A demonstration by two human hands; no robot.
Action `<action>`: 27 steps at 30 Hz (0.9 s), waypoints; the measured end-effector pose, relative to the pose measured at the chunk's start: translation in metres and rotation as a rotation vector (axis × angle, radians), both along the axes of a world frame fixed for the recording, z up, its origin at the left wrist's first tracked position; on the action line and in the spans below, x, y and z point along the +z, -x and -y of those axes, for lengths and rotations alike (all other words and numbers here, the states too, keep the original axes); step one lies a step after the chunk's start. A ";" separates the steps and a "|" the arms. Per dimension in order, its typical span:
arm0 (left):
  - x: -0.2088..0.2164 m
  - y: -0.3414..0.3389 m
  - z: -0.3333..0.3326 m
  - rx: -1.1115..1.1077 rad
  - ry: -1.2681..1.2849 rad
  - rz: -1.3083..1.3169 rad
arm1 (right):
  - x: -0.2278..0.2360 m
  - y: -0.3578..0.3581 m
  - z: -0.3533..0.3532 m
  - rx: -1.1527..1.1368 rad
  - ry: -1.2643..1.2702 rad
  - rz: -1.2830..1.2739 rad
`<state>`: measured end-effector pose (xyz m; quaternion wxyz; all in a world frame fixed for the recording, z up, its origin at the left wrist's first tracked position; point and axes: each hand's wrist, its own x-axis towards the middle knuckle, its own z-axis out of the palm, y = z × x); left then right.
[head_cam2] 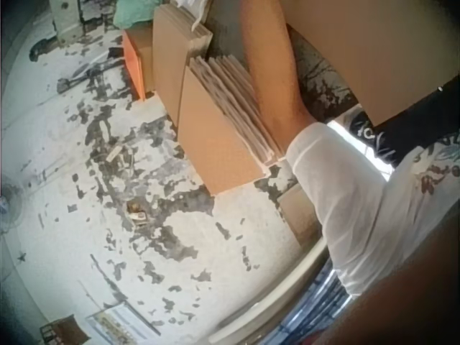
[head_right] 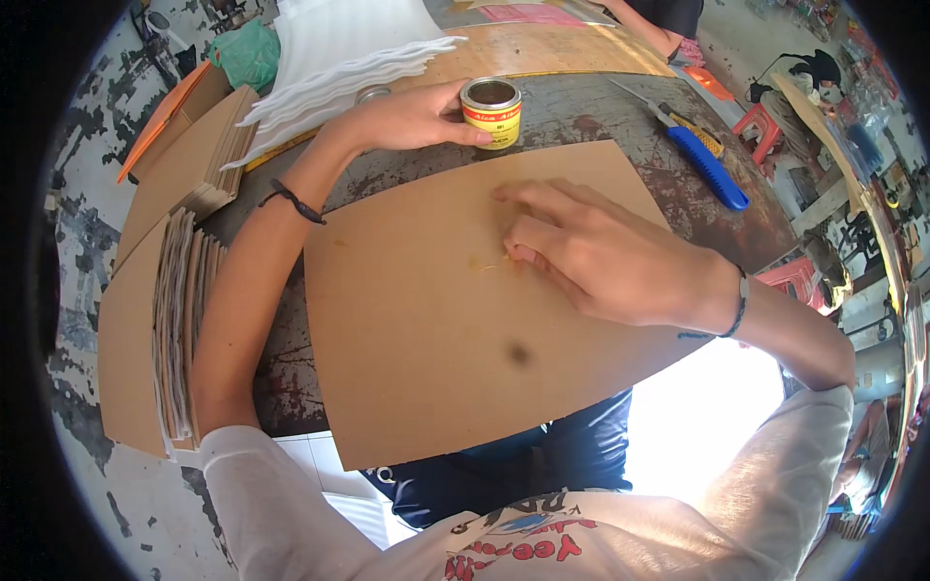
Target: The person attaches foam sheets to cardboard boards by spreading glue from a container onto each cardboard board with their fingers, pressing a foam sheet onto the glued surface, and stacking the assembled pieces.
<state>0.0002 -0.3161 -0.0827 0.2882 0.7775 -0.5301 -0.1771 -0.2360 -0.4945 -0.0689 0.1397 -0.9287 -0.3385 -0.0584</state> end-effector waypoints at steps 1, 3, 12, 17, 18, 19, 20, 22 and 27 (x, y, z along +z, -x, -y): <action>0.001 0.000 -0.001 0.007 -0.013 0.004 | 0.002 -0.004 -0.003 0.018 0.060 0.019; 0.002 0.001 -0.003 0.017 -0.028 0.003 | 0.004 -0.014 -0.008 0.047 0.128 0.043; 0.003 0.003 -0.004 0.033 -0.059 0.088 | 0.004 -0.012 -0.026 0.063 0.449 0.305; -0.003 0.001 -0.004 -0.011 -0.012 0.119 | -0.008 -0.015 -0.022 0.036 0.523 0.398; -0.002 -0.001 -0.006 -0.004 -0.013 0.123 | -0.011 -0.017 -0.020 0.016 0.476 0.373; -0.001 0.002 -0.005 -0.005 -0.007 0.107 | -0.012 -0.015 -0.017 -0.008 0.433 0.336; 0.001 0.005 -0.003 -0.005 -0.002 0.090 | -0.011 -0.015 -0.016 -0.006 0.435 0.331; 0.006 0.007 -0.002 0.028 -0.047 0.090 | -0.007 -0.017 -0.014 -0.012 0.506 0.363; 0.003 0.004 -0.002 0.024 -0.007 0.083 | -0.008 -0.025 -0.015 -0.033 0.512 0.325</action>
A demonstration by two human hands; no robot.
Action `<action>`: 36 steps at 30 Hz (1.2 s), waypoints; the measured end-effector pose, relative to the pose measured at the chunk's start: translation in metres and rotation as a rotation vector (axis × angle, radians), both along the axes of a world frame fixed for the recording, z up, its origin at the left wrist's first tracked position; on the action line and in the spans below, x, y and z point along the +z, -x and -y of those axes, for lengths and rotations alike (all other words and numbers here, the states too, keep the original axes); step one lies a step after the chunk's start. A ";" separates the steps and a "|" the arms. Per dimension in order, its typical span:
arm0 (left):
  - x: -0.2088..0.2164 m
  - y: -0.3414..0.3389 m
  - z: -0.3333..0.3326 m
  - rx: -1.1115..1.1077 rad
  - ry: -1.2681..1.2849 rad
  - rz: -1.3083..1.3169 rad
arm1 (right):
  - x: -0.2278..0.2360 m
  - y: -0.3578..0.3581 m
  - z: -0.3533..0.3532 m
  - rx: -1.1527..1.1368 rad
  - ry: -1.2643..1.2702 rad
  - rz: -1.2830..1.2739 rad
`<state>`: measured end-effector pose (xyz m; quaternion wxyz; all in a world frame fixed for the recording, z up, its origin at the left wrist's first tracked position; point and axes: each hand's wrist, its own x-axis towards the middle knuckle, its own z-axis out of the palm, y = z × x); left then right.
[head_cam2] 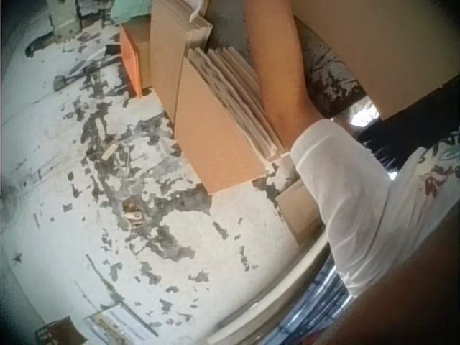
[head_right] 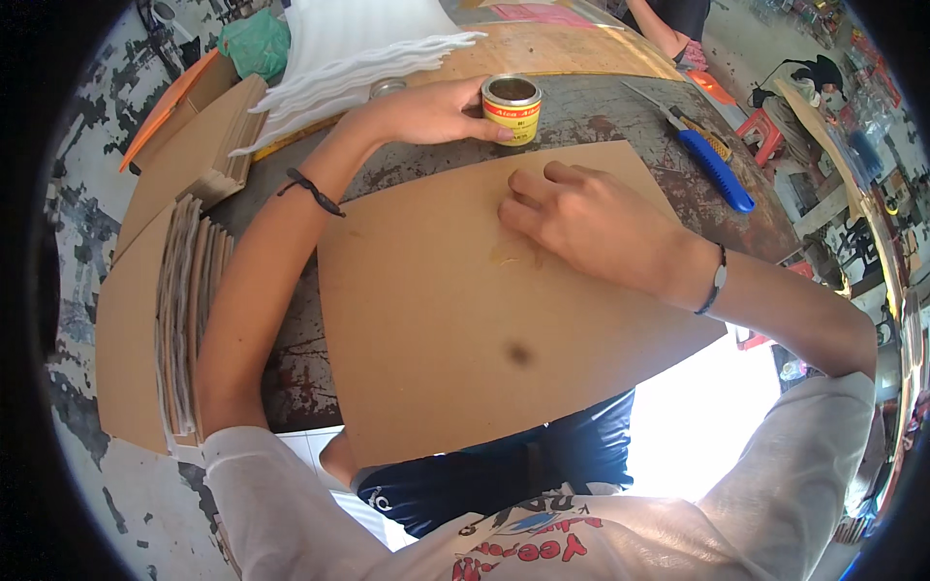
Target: The person attaches foam sheets to cardboard boards by spreading glue from a container onto each cardboard board with their fingers, pressing a foam sheet onto the glued surface, and stacking the assembled pieces.
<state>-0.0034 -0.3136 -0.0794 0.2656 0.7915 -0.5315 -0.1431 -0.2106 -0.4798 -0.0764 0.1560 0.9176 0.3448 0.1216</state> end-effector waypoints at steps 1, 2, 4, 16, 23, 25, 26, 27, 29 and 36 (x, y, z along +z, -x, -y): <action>0.001 0.000 0.000 -0.006 -0.002 0.011 | -0.003 -0.001 0.003 0.014 -0.025 0.020; 0.002 0.001 0.000 -0.020 -0.001 -0.018 | -0.005 0.000 0.006 0.008 -0.025 0.032; 0.003 0.004 0.000 -0.037 0.005 -0.044 | -0.006 0.002 0.016 0.054 -0.172 0.002; 0.003 0.001 -0.001 -0.037 -0.004 -0.071 | 0.005 0.028 -0.012 0.128 0.341 0.209; -0.005 -0.010 0.003 -0.009 -0.010 -0.025 | 0.022 -0.001 -0.002 0.316 0.219 0.050; -0.005 -0.011 0.003 -0.014 -0.015 0.001 | 0.028 -0.005 0.006 0.272 0.034 -0.113; -0.004 -0.009 0.005 -0.021 -0.002 -0.003 | 0.027 -0.002 0.011 0.265 0.045 -0.119; -0.004 -0.006 0.005 -0.024 -0.024 -0.013 | 0.024 0.003 0.016 0.201 -0.068 -0.169; 0.000 -0.003 0.001 -0.010 -0.043 -0.018 | 0.016 0.012 0.024 0.153 -0.178 -0.212; -0.003 -0.004 -0.001 -0.045 -0.010 -0.057 | -0.007 0.024 0.040 0.036 -0.582 -0.438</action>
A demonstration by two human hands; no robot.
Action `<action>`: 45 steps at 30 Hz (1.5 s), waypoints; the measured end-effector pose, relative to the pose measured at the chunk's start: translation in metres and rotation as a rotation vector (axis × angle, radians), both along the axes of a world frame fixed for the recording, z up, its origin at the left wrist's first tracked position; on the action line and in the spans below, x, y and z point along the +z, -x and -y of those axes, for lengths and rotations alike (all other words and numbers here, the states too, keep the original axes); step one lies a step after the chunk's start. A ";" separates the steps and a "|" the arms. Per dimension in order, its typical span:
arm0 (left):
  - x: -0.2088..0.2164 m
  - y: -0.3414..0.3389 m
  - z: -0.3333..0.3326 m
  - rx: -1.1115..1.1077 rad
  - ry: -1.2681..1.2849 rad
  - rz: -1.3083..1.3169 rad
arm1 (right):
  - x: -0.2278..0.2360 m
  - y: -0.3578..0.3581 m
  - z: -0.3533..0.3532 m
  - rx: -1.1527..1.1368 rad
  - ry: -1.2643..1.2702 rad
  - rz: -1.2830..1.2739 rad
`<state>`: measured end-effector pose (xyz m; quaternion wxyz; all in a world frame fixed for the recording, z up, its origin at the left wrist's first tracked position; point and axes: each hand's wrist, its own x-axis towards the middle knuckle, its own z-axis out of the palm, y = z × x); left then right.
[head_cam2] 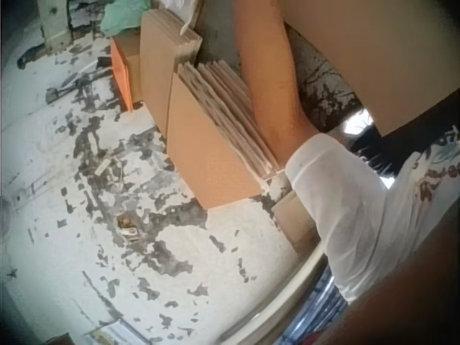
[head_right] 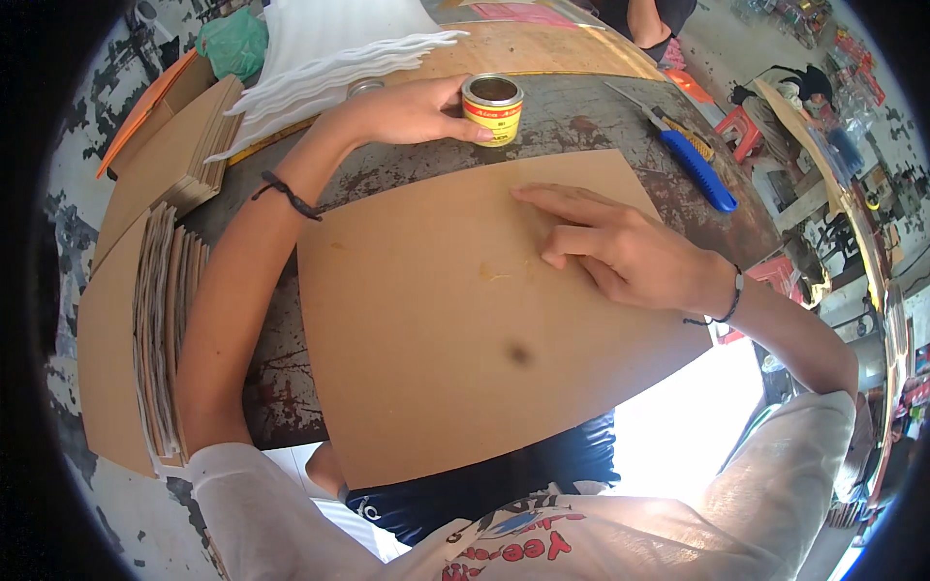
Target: The person attaches foam sheets to cardboard boards by spreading glue from a container onto each cardboard board with their fingers, pressing a foam sheet onto the glued surface, and stacking the assembled pieces.
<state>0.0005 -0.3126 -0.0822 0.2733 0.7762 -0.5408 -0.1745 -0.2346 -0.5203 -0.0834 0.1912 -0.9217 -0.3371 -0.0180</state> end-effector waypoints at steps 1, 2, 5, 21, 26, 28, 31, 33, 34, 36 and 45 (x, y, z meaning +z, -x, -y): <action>0.001 -0.001 0.000 -0.012 0.028 0.002 | 0.003 0.001 -0.004 -0.032 -0.055 -0.063; 0.001 0.000 -0.001 -0.010 0.028 -0.022 | 0.005 0.003 -0.006 -0.039 -0.062 -0.060; 0.000 0.001 0.001 0.014 0.019 -0.020 | 0.011 0.012 -0.006 -0.110 0.000 -0.040; 0.002 -0.001 0.004 0.035 0.003 0.000 | 0.010 0.023 -0.019 -0.249 0.643 0.305; 0.000 -0.002 0.004 0.004 0.022 -0.041 | 0.028 0.018 -0.005 -0.311 0.380 0.118; -0.003 -0.002 0.002 -0.022 0.036 -0.006 | 0.027 0.018 -0.002 -0.251 0.027 0.051; -0.005 -0.004 0.003 0.015 0.035 0.015 | 0.023 0.021 -0.006 -0.280 -0.094 0.093; 0.007 0.008 0.008 0.054 -0.041 -0.032 | 0.017 0.023 0.005 -0.308 -0.116 0.097; 0.006 0.005 0.006 0.050 -0.045 -0.022 | 0.014 0.022 0.004 -0.309 -0.142 0.109; -0.008 -0.006 0.002 0.015 0.084 0.000 | 0.004 0.018 0.005 -0.277 -0.188 0.138; -0.004 -0.006 0.006 0.009 0.048 -0.090 | -0.011 0.027 0.002 -0.269 -0.244 0.205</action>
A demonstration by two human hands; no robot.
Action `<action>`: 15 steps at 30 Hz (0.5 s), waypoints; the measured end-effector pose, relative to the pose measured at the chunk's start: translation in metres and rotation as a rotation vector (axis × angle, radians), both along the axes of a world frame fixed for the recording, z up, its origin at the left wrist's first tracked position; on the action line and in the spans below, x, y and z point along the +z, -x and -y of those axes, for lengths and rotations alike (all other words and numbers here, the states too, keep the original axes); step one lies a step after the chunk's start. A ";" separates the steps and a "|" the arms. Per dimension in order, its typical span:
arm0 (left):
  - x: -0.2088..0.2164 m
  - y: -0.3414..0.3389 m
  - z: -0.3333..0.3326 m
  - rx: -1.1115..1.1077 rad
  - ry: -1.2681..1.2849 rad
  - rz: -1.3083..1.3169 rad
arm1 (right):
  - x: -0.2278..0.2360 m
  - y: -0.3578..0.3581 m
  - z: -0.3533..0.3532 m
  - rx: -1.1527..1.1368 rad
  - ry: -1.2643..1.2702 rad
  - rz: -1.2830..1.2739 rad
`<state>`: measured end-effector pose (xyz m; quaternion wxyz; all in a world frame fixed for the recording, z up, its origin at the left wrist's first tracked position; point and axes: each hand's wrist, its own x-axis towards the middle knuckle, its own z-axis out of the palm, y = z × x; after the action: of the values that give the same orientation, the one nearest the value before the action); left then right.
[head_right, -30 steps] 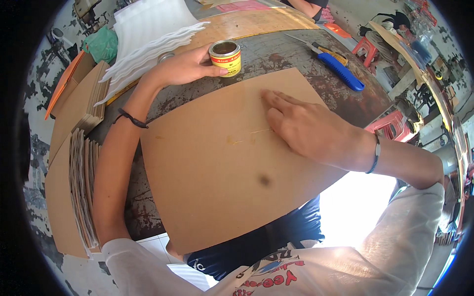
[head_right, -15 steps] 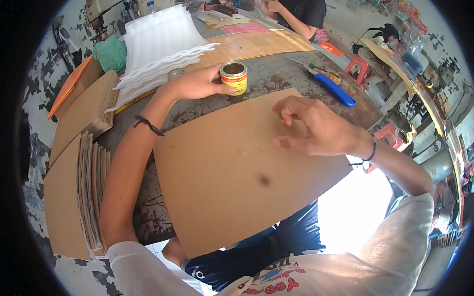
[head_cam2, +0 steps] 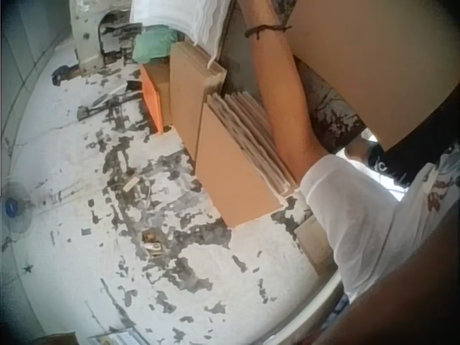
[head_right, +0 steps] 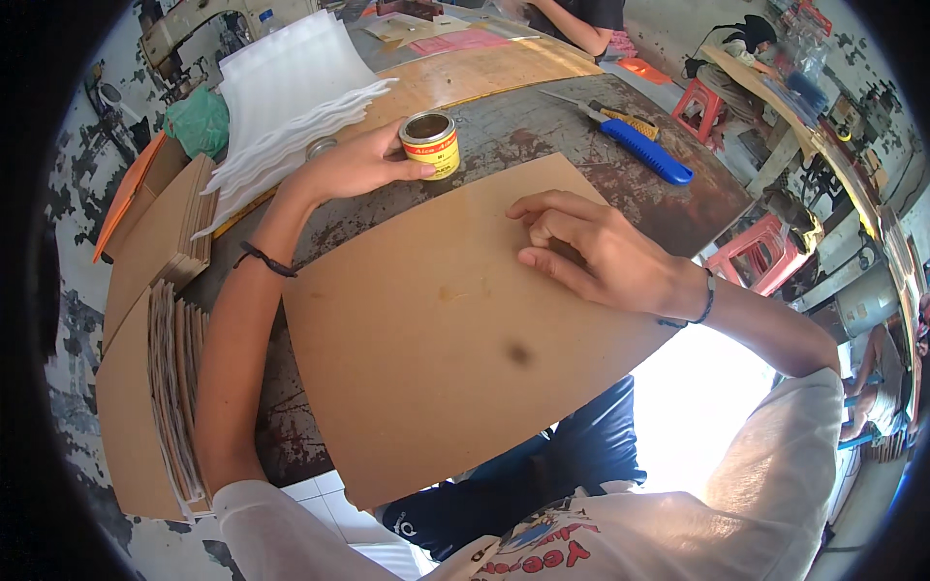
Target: The person attaches foam sheets to cardboard boards by spreading glue from a container onto each cardboard board with their fingers, pressing a foam sheet onto the glued surface, and stacking the assembled pieces.
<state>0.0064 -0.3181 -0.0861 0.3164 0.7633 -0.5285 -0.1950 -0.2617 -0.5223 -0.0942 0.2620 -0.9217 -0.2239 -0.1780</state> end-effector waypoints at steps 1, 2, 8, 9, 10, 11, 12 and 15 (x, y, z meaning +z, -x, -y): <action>0.000 -0.001 0.001 -0.014 -0.018 -0.046 | 0.001 0.002 0.000 -0.009 -0.004 -0.011; 0.000 -0.001 0.001 -0.015 -0.020 -0.047 | 0.000 0.002 0.001 -0.010 -0.006 -0.012; 0.001 0.002 0.000 0.055 -0.065 0.006 | -0.001 0.003 -0.001 -0.063 0.038 -0.028; 0.001 0.001 -0.001 0.048 -0.057 0.017 | -0.001 0.003 0.000 -0.062 0.053 -0.022; 0.001 0.000 0.000 0.043 -0.049 0.026 | -0.002 0.003 0.001 -0.059 0.068 -0.018; 0.000 0.000 -0.001 0.050 -0.045 0.024 | -0.003 0.002 0.002 -0.051 0.072 -0.019; 0.000 0.000 -0.001 0.034 -0.046 0.038 | -0.005 0.001 0.002 -0.052 0.072 -0.007; 0.006 0.006 -0.001 0.040 -0.068 0.064 | -0.003 0.002 0.003 -0.049 0.076 0.000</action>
<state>0.0006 -0.3169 -0.0804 0.2772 0.7897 -0.5162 -0.1819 -0.2634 -0.5251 -0.0977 0.2224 -0.9362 -0.2078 -0.1758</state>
